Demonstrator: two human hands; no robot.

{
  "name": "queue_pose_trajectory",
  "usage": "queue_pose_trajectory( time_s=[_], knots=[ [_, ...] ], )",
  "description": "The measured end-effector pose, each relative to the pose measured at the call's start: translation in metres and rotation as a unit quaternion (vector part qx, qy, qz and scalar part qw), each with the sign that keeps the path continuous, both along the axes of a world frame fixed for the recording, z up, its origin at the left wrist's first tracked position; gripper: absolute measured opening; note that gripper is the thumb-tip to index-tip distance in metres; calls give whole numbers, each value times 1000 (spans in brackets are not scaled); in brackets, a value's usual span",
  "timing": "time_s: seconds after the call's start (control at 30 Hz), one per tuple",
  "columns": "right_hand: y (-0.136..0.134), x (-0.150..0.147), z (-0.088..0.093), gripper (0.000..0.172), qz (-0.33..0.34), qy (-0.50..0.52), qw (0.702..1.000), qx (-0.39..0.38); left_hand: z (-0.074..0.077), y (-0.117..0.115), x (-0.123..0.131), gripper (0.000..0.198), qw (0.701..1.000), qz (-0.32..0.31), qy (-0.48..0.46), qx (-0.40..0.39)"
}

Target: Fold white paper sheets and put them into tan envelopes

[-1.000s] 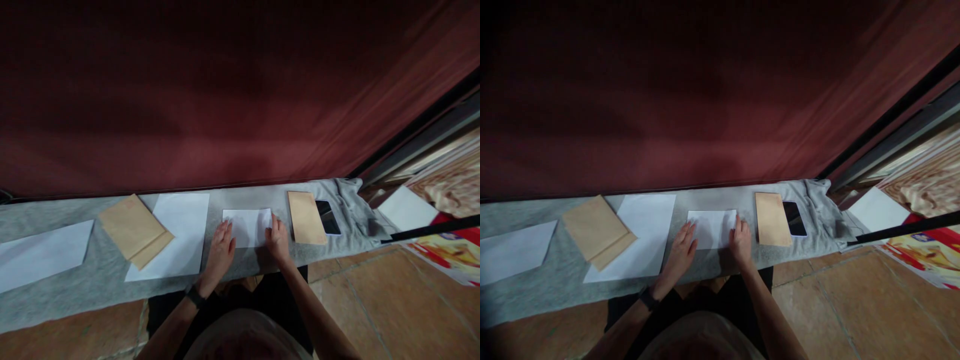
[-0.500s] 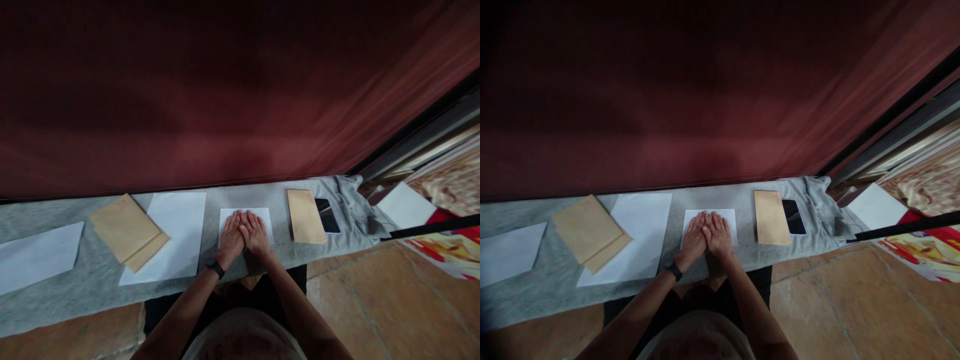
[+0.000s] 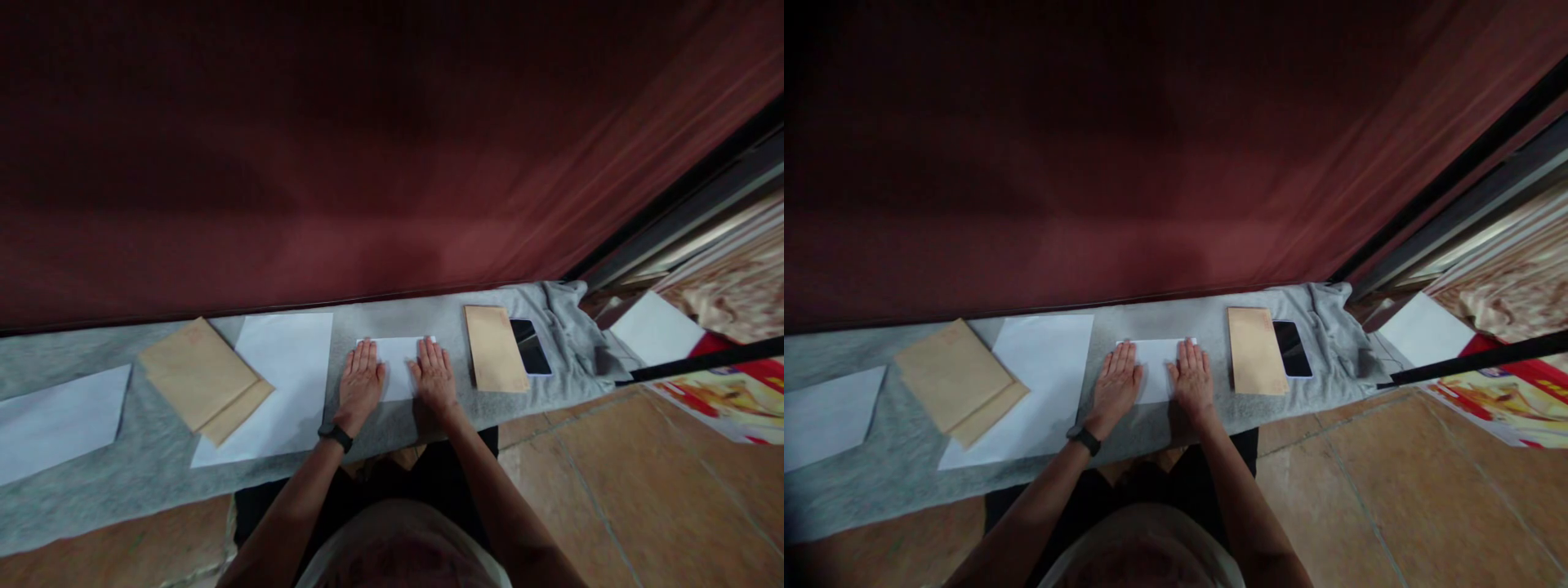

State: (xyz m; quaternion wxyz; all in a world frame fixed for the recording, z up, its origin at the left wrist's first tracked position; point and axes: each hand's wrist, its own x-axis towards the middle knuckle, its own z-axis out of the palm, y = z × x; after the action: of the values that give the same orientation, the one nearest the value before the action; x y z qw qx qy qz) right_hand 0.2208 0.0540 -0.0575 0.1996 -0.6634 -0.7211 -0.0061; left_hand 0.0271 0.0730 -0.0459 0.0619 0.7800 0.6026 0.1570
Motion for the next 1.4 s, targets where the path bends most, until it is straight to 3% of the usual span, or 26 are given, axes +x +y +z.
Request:
queue_pose_trajectory(
  time_s=[0.23, 0.37, 0.43, 0.57, 0.73, 1.13, 1.4],
  knots=[
    [-13, 23, -1, 62, -42, 7, 999, 21, 0, -9, -15, 63, 998, 58, -27, 13],
    [-16, 16, 3, 59, -69, 18, 997, 26, 5, -14, -12, 63, 996, 76, -43, 26],
    [-12, 2, 6, 58, -43, 26, 999, 13, 7, -14, -1, 62, 997, 48, -48, 28],
    [2, -31, 11, 54, 29, 32, 998, -42, 10, -8, 25, 58, 997, -64, -24, -22],
    [9, -30, 4, 52, 35, 8, 998, -42, 5, -1, 30, 59, 997, -70, 16, -15],
    [-9, 20, -2, 60, -25, 2, 1000, 9, -1, -9, -14, 62, 996, 65, -57, 27],
    [-22, 25, 1, 58, -69, 12, 997, 16, 22, -26, -16, 58, 991, 107, -80, 2]
  ],
)
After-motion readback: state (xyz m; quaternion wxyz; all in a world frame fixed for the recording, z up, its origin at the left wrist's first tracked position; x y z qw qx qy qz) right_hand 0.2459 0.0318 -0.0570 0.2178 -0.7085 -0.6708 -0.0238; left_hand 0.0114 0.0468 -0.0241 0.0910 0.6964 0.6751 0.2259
